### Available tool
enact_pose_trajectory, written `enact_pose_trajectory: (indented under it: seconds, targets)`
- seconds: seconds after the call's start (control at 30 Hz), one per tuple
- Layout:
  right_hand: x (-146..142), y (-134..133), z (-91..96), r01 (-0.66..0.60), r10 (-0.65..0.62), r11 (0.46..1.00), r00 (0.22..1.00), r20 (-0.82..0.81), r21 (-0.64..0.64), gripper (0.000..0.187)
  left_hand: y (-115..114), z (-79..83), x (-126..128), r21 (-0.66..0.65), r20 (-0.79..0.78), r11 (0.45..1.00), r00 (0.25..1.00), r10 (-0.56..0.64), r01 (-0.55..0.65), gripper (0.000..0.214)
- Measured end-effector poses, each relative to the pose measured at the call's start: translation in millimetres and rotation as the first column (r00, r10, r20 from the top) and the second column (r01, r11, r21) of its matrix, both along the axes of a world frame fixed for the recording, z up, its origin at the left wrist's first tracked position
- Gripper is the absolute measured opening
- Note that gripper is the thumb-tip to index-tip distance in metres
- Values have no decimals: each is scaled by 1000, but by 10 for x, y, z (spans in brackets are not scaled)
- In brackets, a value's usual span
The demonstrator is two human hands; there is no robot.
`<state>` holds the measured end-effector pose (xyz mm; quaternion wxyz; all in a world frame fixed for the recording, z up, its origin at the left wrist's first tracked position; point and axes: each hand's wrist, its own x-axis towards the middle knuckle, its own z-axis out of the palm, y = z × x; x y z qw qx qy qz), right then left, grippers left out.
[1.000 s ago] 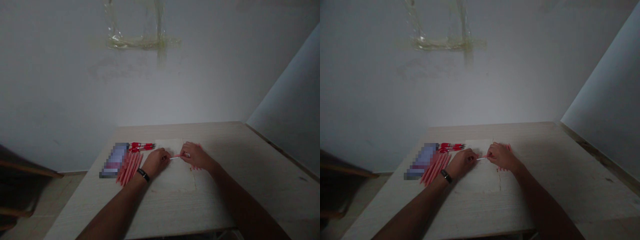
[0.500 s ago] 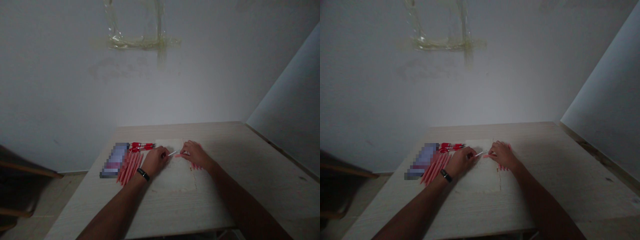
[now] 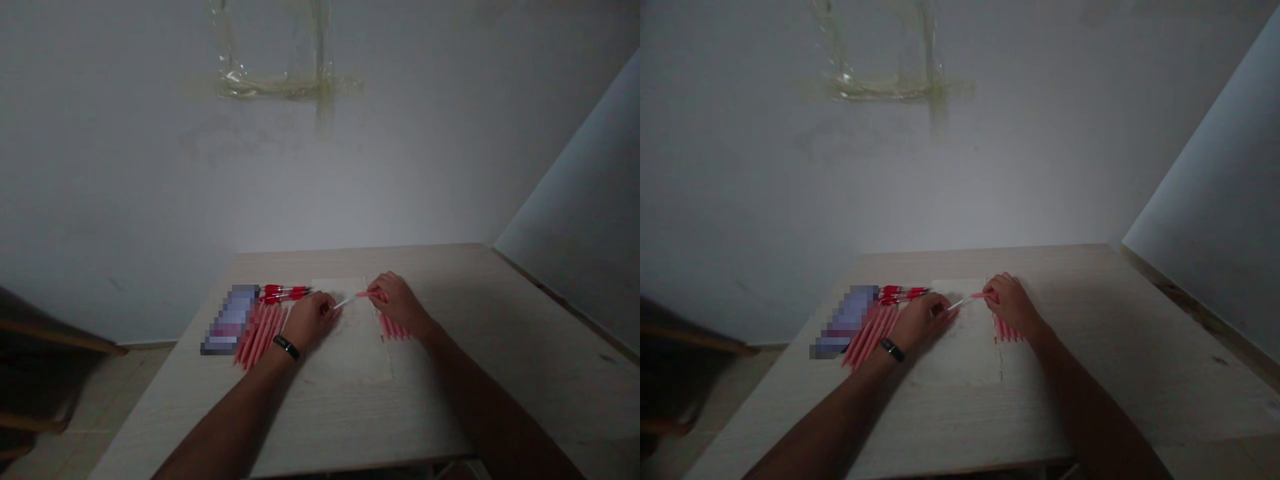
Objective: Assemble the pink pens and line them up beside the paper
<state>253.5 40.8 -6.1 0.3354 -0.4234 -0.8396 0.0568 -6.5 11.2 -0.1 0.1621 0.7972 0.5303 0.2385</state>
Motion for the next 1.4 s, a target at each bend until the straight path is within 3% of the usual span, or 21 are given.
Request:
enact_pose_trajectory:
  seconds: [0.6, 0.8, 1.2, 1.4]
  targets:
    - [-71, -53, 10, -107, 108, 994, 994, 15, -35, 6, -12, 17, 10, -8, -10, 998, 998, -60, 60, 16]
    - [-217, -162, 53, -189, 194, 977, 980, 43, -102, 3, -28, -19, 61, 2, 72, 986, 983, -169, 169, 18]
    - [-238, -176, 32, -209, 222, 969, 970, 94, -132, 13, -24, -28, 73, -10, 216, 983, 960, -176, 182, 27]
    - [-273, -204, 35, -163, 171, 977, 984, 50, -140, 10, -32, -17, 76, 13, 278, 987, 948, -155, 158, 29]
